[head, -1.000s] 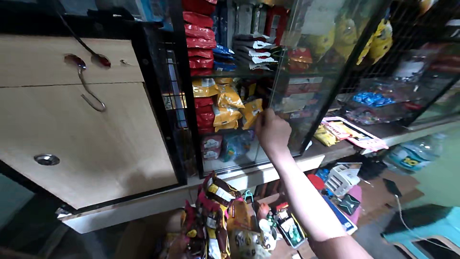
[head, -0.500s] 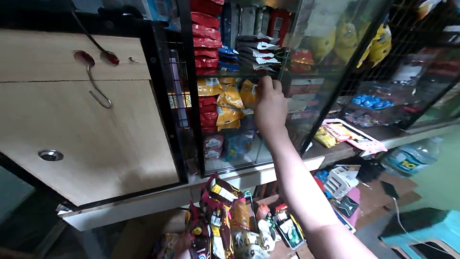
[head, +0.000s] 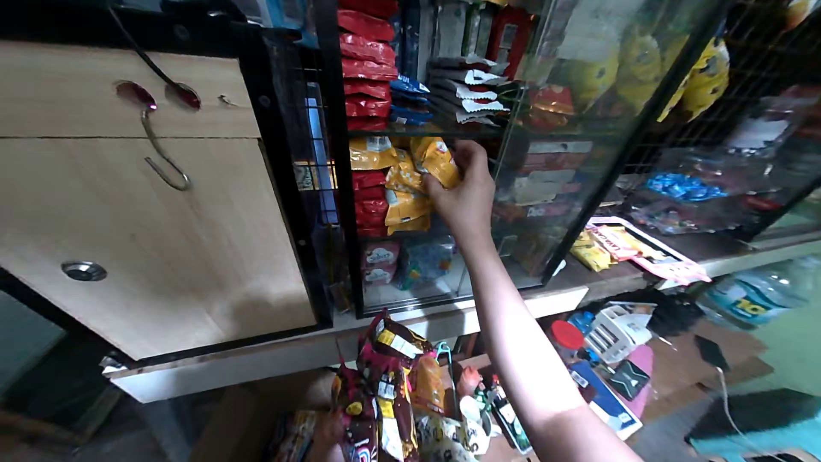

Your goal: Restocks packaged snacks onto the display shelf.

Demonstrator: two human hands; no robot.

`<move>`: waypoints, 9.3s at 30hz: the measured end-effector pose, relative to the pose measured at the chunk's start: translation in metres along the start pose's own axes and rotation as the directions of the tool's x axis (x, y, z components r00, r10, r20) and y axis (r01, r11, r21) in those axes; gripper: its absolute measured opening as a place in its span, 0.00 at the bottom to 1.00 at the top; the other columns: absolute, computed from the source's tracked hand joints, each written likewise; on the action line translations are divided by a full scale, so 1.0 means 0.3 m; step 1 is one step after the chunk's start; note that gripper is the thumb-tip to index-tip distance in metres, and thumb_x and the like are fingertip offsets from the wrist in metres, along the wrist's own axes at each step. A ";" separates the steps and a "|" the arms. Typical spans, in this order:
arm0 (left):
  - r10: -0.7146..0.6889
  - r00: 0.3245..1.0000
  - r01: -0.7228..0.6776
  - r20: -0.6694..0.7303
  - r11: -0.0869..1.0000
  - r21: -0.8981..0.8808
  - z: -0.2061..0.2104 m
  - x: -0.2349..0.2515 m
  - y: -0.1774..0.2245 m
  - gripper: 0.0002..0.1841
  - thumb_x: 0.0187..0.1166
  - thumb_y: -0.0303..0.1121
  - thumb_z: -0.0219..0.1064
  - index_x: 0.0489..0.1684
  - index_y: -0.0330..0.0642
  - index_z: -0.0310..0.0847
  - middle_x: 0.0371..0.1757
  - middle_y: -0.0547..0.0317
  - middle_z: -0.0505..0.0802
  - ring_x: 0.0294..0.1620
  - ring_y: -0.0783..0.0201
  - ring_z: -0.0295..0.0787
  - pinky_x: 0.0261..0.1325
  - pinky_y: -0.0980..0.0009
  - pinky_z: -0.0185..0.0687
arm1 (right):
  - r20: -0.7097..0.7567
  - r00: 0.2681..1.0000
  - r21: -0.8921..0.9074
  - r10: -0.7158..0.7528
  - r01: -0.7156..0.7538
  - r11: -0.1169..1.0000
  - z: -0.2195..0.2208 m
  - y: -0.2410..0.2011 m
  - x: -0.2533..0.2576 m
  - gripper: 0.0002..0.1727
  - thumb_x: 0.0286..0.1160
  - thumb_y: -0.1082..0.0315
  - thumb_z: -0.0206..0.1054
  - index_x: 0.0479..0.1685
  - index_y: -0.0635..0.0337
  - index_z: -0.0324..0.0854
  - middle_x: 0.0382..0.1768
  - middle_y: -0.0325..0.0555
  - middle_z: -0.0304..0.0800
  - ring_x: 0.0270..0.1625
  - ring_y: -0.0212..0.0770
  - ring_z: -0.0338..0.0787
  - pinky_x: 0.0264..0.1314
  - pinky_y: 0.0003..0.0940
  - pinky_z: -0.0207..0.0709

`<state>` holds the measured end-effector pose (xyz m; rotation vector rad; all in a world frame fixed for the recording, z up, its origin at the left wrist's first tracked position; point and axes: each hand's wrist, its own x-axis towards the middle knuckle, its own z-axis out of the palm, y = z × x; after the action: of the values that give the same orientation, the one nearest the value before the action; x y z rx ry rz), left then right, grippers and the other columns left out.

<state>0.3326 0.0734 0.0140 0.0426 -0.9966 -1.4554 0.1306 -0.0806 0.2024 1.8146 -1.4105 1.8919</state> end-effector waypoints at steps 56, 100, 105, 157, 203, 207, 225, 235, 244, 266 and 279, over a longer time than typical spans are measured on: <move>-0.124 0.963 0.157 -0.241 0.980 0.123 0.189 -0.023 -0.073 0.11 0.75 0.47 0.71 0.50 0.64 0.94 0.47 0.78 0.98 0.49 0.85 0.92 0.57 0.84 0.86 | 0.496 0.866 0.479 0.059 -0.330 0.814 0.019 0.127 0.062 0.64 0.50 0.64 0.85 0.92 0.62 0.45 0.85 0.65 0.61 0.82 0.49 0.72 0.80 0.44 0.72; -0.024 0.990 0.017 0.141 0.999 0.051 0.159 0.269 -0.156 0.16 0.75 0.45 0.72 0.61 0.62 0.89 0.54 0.76 0.96 0.55 0.82 0.91 0.60 0.81 0.86 | 0.531 0.847 0.412 -0.042 -0.215 0.885 -0.356 0.146 -0.315 0.42 0.73 0.36 0.65 0.70 0.69 0.81 0.70 0.57 0.81 0.68 0.30 0.82 0.62 0.22 0.79; -0.015 0.984 0.060 -0.175 0.965 0.254 0.244 0.307 -0.195 0.24 0.56 0.51 0.85 0.50 0.56 0.86 0.43 0.75 0.96 0.44 0.78 0.93 0.50 0.75 0.91 | 0.508 0.859 0.309 0.064 -0.251 0.917 -0.397 0.069 -0.426 0.62 0.42 0.41 0.85 0.81 0.74 0.66 0.74 0.68 0.72 0.68 0.36 0.81 0.56 0.23 0.82; -0.091 0.992 0.108 -0.090 0.220 0.970 0.386 1.002 -0.318 0.24 0.88 0.29 0.60 0.83 0.39 0.69 0.76 0.35 0.81 0.71 0.43 0.83 0.74 0.46 0.76 | 0.220 0.960 0.814 0.173 -0.279 0.510 -0.648 0.249 -0.451 0.42 0.56 0.61 0.85 0.71 0.46 0.63 0.59 0.20 0.90 0.61 0.21 0.89 0.65 0.24 0.87; -0.227 0.960 0.016 -0.166 -0.546 0.838 0.436 1.054 -0.303 0.22 0.79 0.40 0.70 0.60 0.30 0.85 0.79 0.35 0.77 0.87 0.32 0.58 0.81 0.26 0.46 | 0.326 0.940 0.843 0.100 -0.337 0.420 -0.614 0.246 -0.461 0.38 0.55 0.66 0.84 0.69 0.45 0.69 0.58 0.21 0.92 0.60 0.22 0.90 0.65 0.24 0.86; -0.255 0.947 0.043 -0.196 -0.504 0.863 0.456 1.051 -0.298 0.25 0.80 0.44 0.70 0.59 0.25 0.83 0.76 0.31 0.79 0.84 0.34 0.65 0.82 0.29 0.51 | 0.324 0.941 0.842 0.097 -0.334 0.424 -0.609 0.248 -0.461 0.38 0.55 0.66 0.84 0.69 0.47 0.67 0.58 0.21 0.91 0.61 0.22 0.90 0.66 0.24 0.86; -0.293 0.933 0.020 -0.210 -0.538 0.843 0.438 1.055 -0.309 0.26 0.90 0.47 0.56 0.75 0.35 0.78 0.74 0.35 0.83 0.83 0.36 0.69 0.83 0.21 0.31 | 0.311 0.944 0.842 0.107 -0.327 0.429 -0.602 0.250 -0.444 0.39 0.54 0.67 0.84 0.69 0.48 0.67 0.56 0.22 0.92 0.59 0.22 0.91 0.64 0.25 0.87; -0.143 0.989 0.033 -0.036 -0.023 0.999 0.410 0.925 -0.250 0.27 0.93 0.26 0.45 0.92 0.33 0.51 0.86 0.34 0.70 0.85 0.40 0.68 0.86 0.46 0.59 | 0.277 0.941 0.824 0.195 -0.337 0.455 -0.597 0.264 -0.424 0.41 0.53 0.67 0.84 0.67 0.55 0.61 0.53 0.26 0.92 0.54 0.24 0.93 0.58 0.26 0.90; 0.012 1.000 -0.018 0.014 0.453 0.892 0.546 0.383 -0.333 0.36 0.75 0.45 0.72 0.72 0.20 0.73 0.66 0.35 0.86 0.65 0.62 0.87 0.65 0.70 0.83 | 0.264 0.882 0.750 0.390 -0.442 0.493 -0.542 0.244 -0.392 0.39 0.57 0.67 0.80 0.67 0.63 0.59 0.51 0.29 0.88 0.52 0.21 0.91 0.57 0.21 0.88; 0.370 0.927 -0.030 0.054 -0.070 0.997 0.509 0.755 -0.282 0.35 0.81 0.23 0.66 0.89 0.39 0.57 0.77 0.32 0.79 0.68 0.35 0.84 0.66 0.44 0.82 | 0.383 0.782 0.809 0.492 -0.541 0.229 -0.592 0.216 -0.390 0.13 0.91 0.72 0.37 0.53 0.60 0.68 0.34 0.40 0.95 0.24 0.34 0.94 0.23 0.28 0.90; 0.086 0.987 0.115 -0.134 0.200 0.973 0.411 1.025 -0.297 0.22 0.86 0.35 0.64 0.76 0.36 0.77 0.68 0.35 0.87 0.67 0.43 0.86 0.72 0.46 0.76 | 0.380 0.775 0.818 0.505 -0.536 0.208 -0.609 0.232 -0.386 0.14 0.91 0.73 0.35 0.52 0.60 0.68 0.33 0.39 0.95 0.22 0.33 0.93 0.22 0.26 0.89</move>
<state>0.1318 -0.1318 0.2019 1.1357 -1.6599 -0.5292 -0.0141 0.0638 0.1032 1.7307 -1.1033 3.5958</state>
